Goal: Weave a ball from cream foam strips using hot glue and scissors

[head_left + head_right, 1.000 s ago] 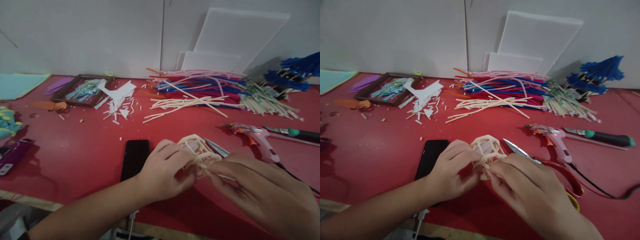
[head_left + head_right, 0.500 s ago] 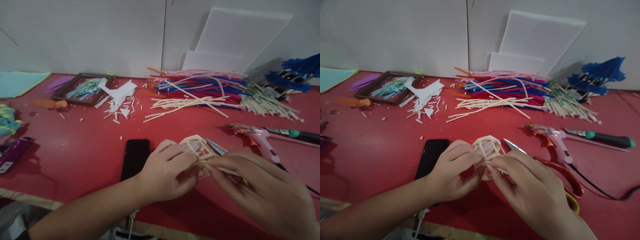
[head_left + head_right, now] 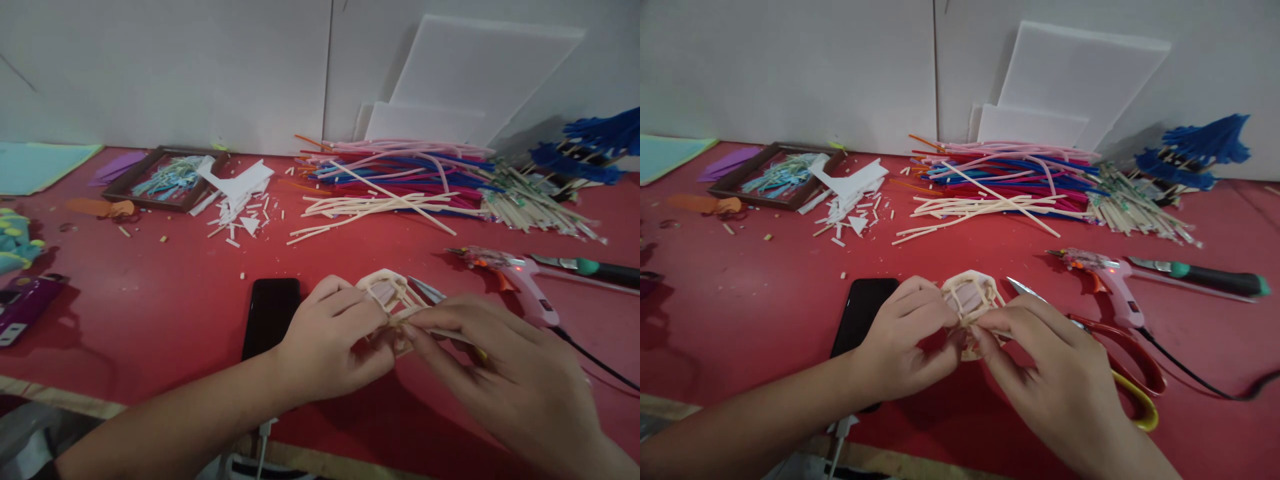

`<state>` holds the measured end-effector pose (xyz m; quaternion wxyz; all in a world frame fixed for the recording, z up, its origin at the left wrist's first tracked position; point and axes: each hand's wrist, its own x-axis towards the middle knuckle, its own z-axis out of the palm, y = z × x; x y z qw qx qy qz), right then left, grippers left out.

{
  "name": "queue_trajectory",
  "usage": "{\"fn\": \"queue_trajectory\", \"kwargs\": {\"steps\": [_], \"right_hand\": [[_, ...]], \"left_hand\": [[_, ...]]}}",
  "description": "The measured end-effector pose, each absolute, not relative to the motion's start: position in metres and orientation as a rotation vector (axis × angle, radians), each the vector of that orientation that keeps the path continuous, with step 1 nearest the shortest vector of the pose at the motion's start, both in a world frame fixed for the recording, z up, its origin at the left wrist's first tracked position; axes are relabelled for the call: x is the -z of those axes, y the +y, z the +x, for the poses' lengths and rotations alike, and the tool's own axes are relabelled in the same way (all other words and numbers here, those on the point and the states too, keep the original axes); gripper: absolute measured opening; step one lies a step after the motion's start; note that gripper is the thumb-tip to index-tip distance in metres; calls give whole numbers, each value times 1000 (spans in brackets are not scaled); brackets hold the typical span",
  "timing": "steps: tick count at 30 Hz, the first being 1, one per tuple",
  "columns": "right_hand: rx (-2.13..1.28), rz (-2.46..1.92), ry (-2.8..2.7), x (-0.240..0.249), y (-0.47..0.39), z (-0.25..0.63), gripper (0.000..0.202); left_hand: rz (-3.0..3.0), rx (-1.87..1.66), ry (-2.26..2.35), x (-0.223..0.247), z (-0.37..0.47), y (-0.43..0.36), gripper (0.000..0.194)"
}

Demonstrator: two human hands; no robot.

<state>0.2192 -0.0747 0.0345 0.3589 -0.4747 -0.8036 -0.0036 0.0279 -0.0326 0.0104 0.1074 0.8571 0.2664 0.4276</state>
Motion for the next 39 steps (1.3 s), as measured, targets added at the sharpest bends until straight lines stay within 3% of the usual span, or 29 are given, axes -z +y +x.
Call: {"fn": "queue_trajectory", "kwargs": {"steps": [19,21,29,34,39], "right_hand": [[238,-1168,-1937,-35,-78,223,13],[189,-1194,-1862,-35,-79,230,9],[-378,-1345,-927,-23,-54,252,24],[-528,-1262,-960,-16,-34,264,27],[-767,-1255,-1099,-26,-22,256,42]], "left_hand": [[2394,-1267,833,-12,25,-32,4],[2357,-1250,849,-12,24,-31,2],[2088,-1178,1040,-10,22,-28,8],[1755,-1108,1022,-5,23,-19,13],[1463,-1022,991,1,25,-13,20]]}}
